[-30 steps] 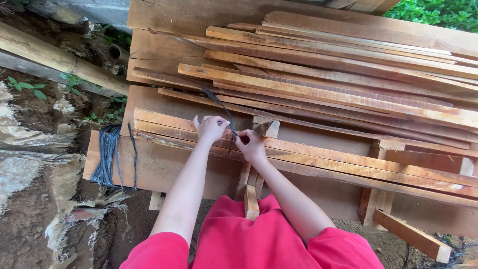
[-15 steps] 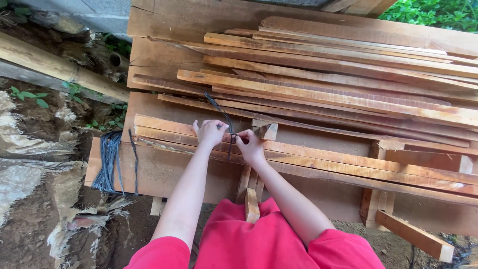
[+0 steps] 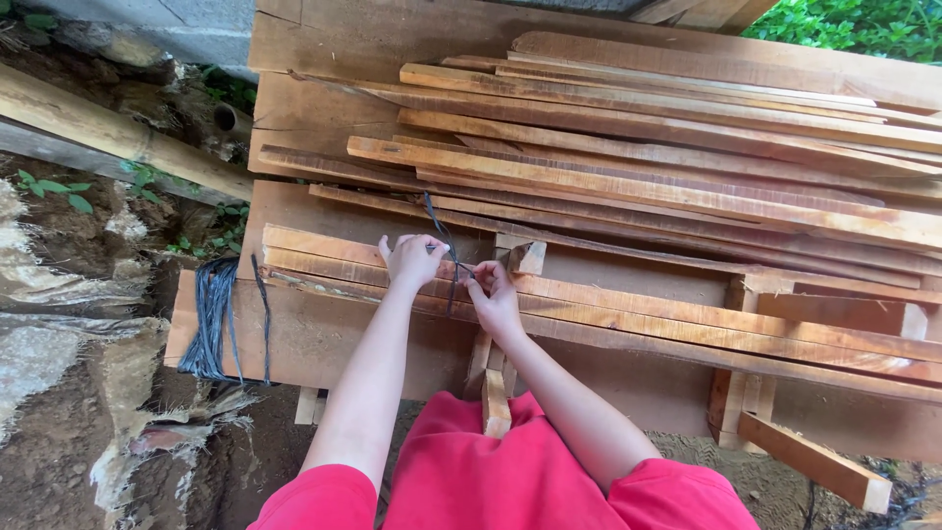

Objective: The person ties a bundle of wooden planks together using black string. They wrap the string around the planks, pull it tight, and tie a knot to secure the bundle.

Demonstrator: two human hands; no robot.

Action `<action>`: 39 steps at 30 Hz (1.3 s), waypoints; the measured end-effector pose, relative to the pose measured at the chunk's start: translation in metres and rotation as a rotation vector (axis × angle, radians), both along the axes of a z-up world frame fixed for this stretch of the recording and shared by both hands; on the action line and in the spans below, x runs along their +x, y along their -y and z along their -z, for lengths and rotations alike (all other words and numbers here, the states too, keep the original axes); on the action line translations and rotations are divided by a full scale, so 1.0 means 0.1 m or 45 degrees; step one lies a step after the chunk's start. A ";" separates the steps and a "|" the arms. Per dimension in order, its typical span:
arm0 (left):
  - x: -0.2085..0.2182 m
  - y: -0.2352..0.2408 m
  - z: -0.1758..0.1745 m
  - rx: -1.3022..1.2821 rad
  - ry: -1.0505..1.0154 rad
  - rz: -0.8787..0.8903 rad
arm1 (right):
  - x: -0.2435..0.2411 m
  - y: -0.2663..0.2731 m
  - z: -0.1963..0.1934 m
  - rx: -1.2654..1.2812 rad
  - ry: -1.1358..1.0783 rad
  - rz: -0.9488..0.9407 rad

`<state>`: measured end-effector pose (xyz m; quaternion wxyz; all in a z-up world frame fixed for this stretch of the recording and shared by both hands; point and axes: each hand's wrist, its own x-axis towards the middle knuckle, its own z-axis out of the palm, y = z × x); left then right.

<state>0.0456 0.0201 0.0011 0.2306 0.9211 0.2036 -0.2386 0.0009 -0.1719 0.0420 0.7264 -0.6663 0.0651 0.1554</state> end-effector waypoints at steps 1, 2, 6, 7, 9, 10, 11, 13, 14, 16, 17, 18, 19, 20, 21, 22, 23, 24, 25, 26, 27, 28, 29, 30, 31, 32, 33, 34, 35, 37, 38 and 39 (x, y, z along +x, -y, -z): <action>0.01 0.00 -0.01 0.000 0.000 -0.003 | 0.00 0.00 0.04 0.000 0.000 -0.003; 0.01 0.00 -0.01 -0.001 0.002 -0.005 | 0.01 0.00 0.09 -0.006 0.013 -0.019; -0.02 -0.01 0.09 -0.001 0.041 -0.009 | 0.06 0.10 0.06 -0.213 0.003 -0.164; -0.03 -0.01 0.11 -0.003 0.047 -0.003 | 0.06 0.11 0.00 -0.215 0.008 -0.158; -0.06 -0.03 0.14 -0.009 0.134 -0.015 | 0.06 0.12 -0.12 -0.402 0.178 -0.191; -0.09 -0.02 0.16 -0.009 0.141 -0.012 | 0.04 0.18 -0.21 -0.402 0.184 -0.186; -0.13 -0.01 0.18 0.006 0.270 -0.012 | 0.03 0.24 -0.30 -0.488 0.332 -0.268; -0.22 0.07 0.06 0.020 0.407 -0.009 | -0.03 0.43 -0.39 -0.576 0.486 -0.343; -0.27 0.14 -0.07 0.033 0.545 -0.046 | -0.06 0.56 -0.38 -0.656 0.586 -0.372; -0.42 0.30 -0.23 0.047 0.690 -0.080 | -0.13 0.84 -0.36 -0.737 0.691 -0.394; -0.52 0.39 -0.24 0.069 0.840 0.025 | -0.15 1.00 -0.34 -0.929 0.844 -0.351; -0.61 0.49 -0.25 0.091 0.989 0.130 | -0.18 1.16 -0.31 -1.121 0.994 -0.303; -0.72 0.60 -0.35 0.092 0.996 0.132 | -0.24 1.30 -0.29 -1.121 1.000 -0.299; -0.84 0.71 -0.45 0.047 0.916 0.223 | -0.31 1.44 -0.26 -1.298 0.945 -0.283; -0.95 0.84 -0.55 0.003 0.835 0.311 | -0.37 1.60 -0.24 -1.474 0.885 -0.268; -1.02 0.88 -0.57 0.003 0.841 0.311 | -0.42 1.64 -0.26 -1.474 0.890 -0.265; -1.09 0.93 -0.59 0.010 0.693 0.311 | -0.46 1.68 -0.28 -1.509 0.714 -0.349; -1.15 0.99 -0.60 0.017 0.546 0.311 | -0.51 1.72 -0.31 -1.539 0.535 -0.430; -1.13 0.99 -0.59 0.018 0.550 0.309 | -0.49 1.72 -0.30 -1.540 0.540 -0.429; -1.11 1.00 -0.57 0.031 0.533 0.301 | -0.48 1.72 -0.28 -1.521 0.488 -0.449; -1.13 1.01 -0.55 0.044 0.509 0.294 | -0.50 1.72 -0.27 -1.502 0.429 -0.473; -1.14 1.02 -0.53 0.043 0.505 0.292 | -0.52 1.75 -0.21 -1.501 0.427 -0.477; -1.13 1.02 -0.51 0.078 0.481 0.301 | -0.50 1.77 -0.15 -1.528 0.423 -0.504; -1.11 1.01 -0.49 0.113 0.456 0.309 | -0.49 1.78 -0.10 -1.555 0.419 -0.532; -1.12 1.02 -0.50 0.113 0.453 0.313 | -0.50 1.78 -0.09 -1.553 0.414 -0.530; -1.13 1.03 -0.51 0.111 0.454 0.310 | -0.52 1.78 -0.09 -1.554 0.410 -0.523; -1.12 1.04 -0.51 0.109 0.459 0.305 | -0.50 1.78 -0.08 -1.555 0.410 -0.514; -1.13 1.05 -0.51 0.109 0.461 0.307 | -0.52 1.79 -0.08 -1.555 0.410 -0.512; -1.14 1.05 -0.52 0.081 0.464 0.292 | -0.52 1.79 -0.08 -1.563 0.415 -0.522; -1.16 1.06 -0.53 0.055 0.467 0.266 | -0.53 1.79 -0.07 -1.569 0.425 -0.541; -1.17 1.06 -0.53 0.034 0.458 0.253 | -0.53 1.79 -0.06 -1.572 0.424 -0.544; -1.17 1.07 -0.53 0.011 0.451 0.242 | -0.53 1.80 -0.04 -1.577 0.423 -0.545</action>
